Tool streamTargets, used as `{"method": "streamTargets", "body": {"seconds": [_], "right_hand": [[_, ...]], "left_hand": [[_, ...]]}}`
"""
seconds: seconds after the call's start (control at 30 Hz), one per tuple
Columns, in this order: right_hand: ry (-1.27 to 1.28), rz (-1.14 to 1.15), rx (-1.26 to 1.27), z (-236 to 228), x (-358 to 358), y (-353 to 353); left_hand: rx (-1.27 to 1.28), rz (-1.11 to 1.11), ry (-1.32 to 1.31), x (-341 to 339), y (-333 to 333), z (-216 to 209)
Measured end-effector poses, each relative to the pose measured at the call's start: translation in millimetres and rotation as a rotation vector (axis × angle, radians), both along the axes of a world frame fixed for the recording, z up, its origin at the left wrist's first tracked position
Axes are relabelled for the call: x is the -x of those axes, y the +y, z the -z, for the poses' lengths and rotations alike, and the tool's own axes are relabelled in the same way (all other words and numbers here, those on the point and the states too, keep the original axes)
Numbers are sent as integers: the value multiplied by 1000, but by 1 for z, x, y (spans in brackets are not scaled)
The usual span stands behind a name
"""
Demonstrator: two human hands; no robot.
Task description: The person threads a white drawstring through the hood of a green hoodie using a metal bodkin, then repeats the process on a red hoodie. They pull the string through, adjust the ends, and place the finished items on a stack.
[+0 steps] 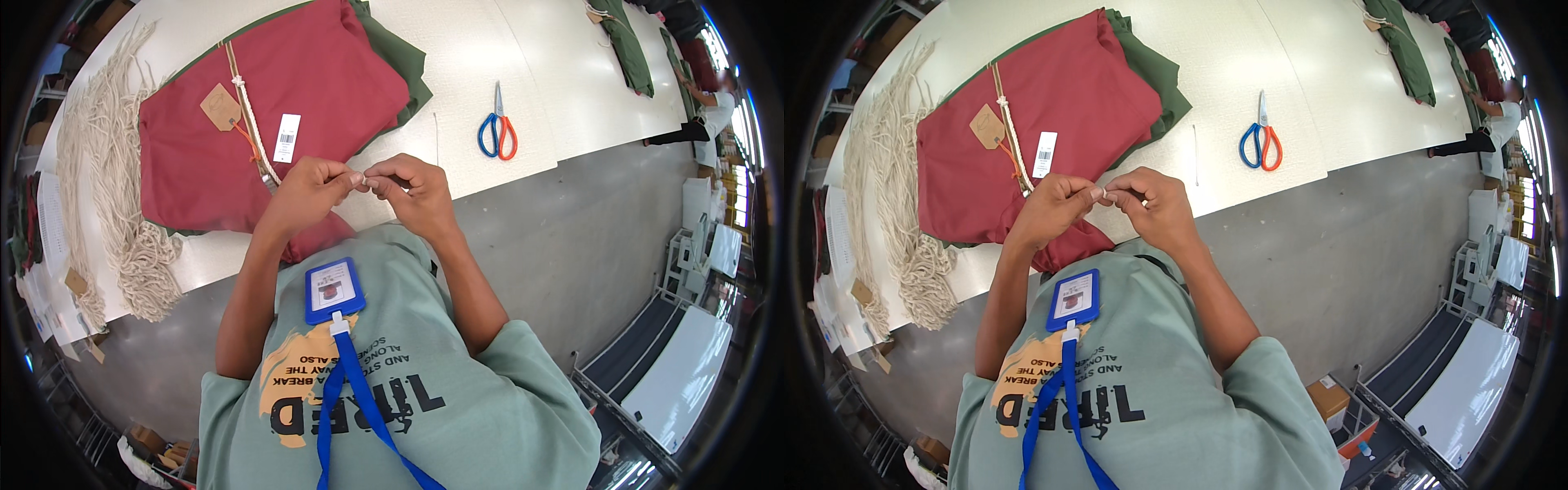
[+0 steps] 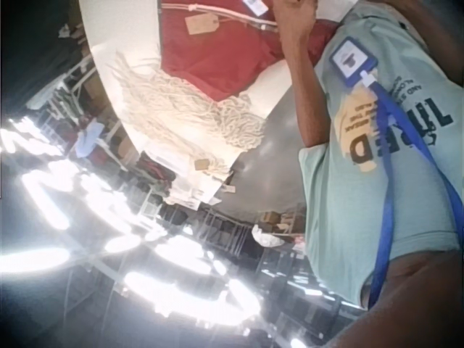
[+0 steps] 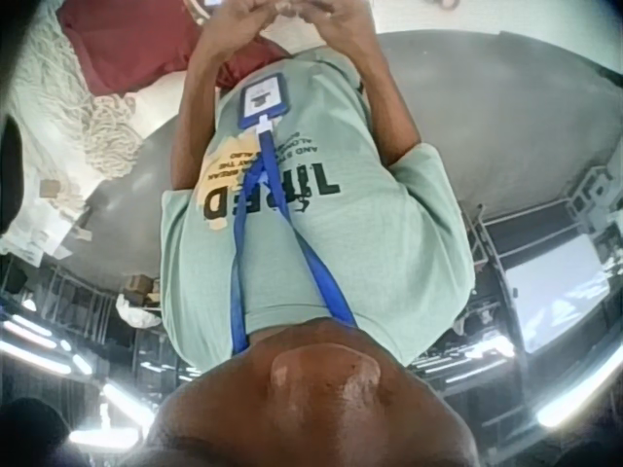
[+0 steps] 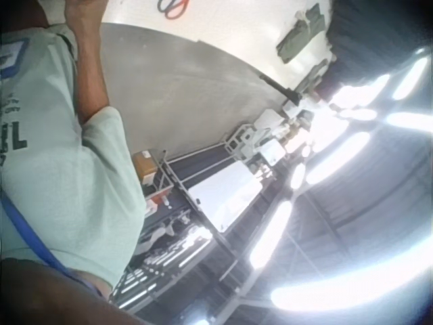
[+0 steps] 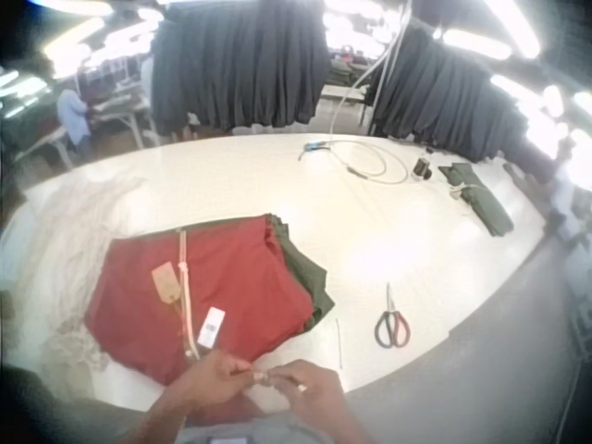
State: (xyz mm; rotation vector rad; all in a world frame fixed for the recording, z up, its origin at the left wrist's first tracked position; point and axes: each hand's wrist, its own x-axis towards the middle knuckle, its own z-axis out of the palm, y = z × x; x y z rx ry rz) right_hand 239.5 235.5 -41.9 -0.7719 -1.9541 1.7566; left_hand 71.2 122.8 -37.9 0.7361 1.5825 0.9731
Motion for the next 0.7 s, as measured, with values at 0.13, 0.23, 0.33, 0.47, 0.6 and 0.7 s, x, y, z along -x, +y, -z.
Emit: {"method": "streamTargets", "body": {"seconds": [0.13,0.23,0.33,0.47,0.6,0.7], "right_hand": [[50,79,63,15,-10,7],[106,256,132,44,-25,38],[-336,661,-332,75,-56,109],[-991,704,-612,110,-90,169],[-1172,602,-509,126,-93,174],[-1146,636,-333,122,-96,174]], "left_hand": [[-43,-41,137,-11,3,-3],[-19,-106,216,-9,1,-9],[128,-159,140,1,-5,-16],[-15,-172,-76,0,-4,-17],[-11,-126,-156,-2,3,-21],[21,-68,-188,-1,8,-22]]}}
